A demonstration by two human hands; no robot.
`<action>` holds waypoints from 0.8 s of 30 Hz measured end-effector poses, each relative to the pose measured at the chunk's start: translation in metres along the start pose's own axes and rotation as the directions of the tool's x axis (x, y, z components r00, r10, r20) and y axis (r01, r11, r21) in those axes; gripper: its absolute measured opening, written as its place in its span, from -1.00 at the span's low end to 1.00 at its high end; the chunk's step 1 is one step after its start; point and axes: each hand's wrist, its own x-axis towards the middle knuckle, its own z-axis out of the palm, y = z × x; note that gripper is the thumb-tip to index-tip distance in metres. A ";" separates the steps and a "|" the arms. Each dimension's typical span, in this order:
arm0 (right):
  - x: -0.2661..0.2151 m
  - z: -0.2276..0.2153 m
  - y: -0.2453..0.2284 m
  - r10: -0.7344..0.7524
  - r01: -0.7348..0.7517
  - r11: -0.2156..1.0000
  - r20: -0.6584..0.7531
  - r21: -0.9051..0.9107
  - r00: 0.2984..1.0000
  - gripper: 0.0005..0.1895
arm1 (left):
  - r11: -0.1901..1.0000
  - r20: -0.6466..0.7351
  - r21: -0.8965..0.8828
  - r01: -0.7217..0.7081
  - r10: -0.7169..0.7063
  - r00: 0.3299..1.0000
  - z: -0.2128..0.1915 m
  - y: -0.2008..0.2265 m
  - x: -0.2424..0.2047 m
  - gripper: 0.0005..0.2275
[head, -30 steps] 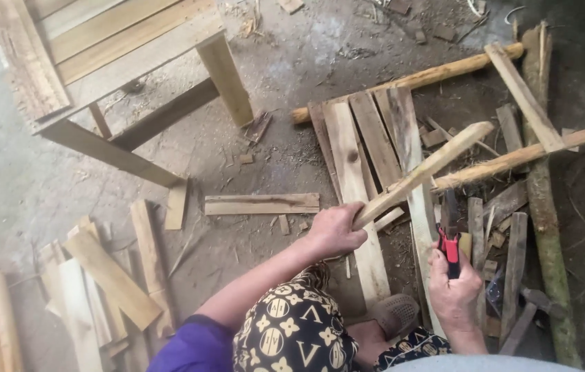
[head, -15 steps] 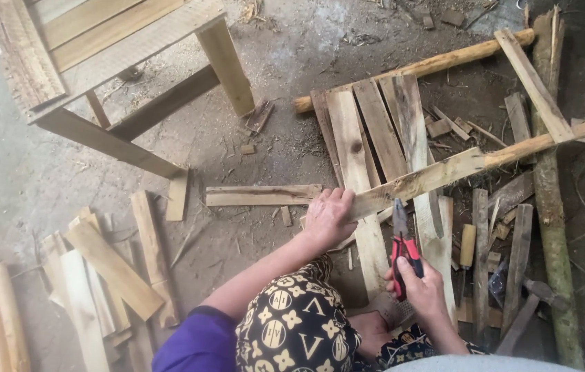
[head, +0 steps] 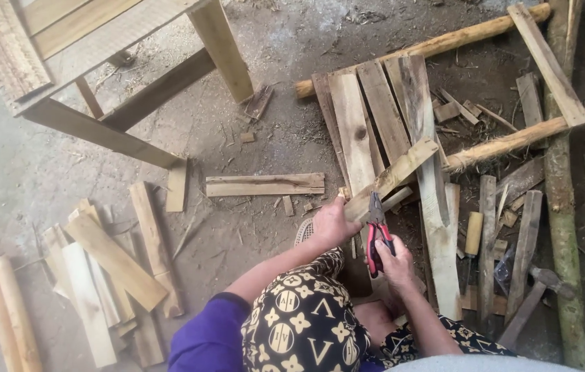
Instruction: The person sits on the floor and uses pliers to pull nails out of a wooden plank. They repeatedly grip the nails with the tool and extract them from the wood, occasionally adjusting their grip on the plank.
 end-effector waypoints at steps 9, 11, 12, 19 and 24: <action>-0.012 0.011 -0.027 0.051 -0.062 0.980 0.062 0.190 0.997 -0.79 | 0.987 0.017 -0.079 0.142 -0.141 0.990 -0.011 -0.001 0.003 -0.49; 0.005 0.014 -0.010 0.066 -0.084 0.974 0.089 0.209 0.994 -0.79 | 0.986 0.047 -0.082 0.148 -0.144 0.988 -0.008 -0.002 0.002 -0.50; 0.013 0.015 -0.002 0.082 -0.107 0.968 0.117 0.226 0.990 -0.78 | 0.984 0.079 -0.087 0.156 -0.150 0.986 -0.007 -0.002 0.001 -0.51; 0.038 0.013 0.021 0.135 -0.195 0.937 0.215 0.289 0.967 -0.77 | 0.976 0.088 -0.098 0.193 -0.184 0.979 0.013 -0.016 0.017 -0.52; 0.048 0.009 0.035 0.175 -0.284 0.888 0.306 0.361 0.936 -0.75 | 0.962 0.166 -0.171 0.211 -0.183 0.969 0.019 -0.020 0.022 -0.48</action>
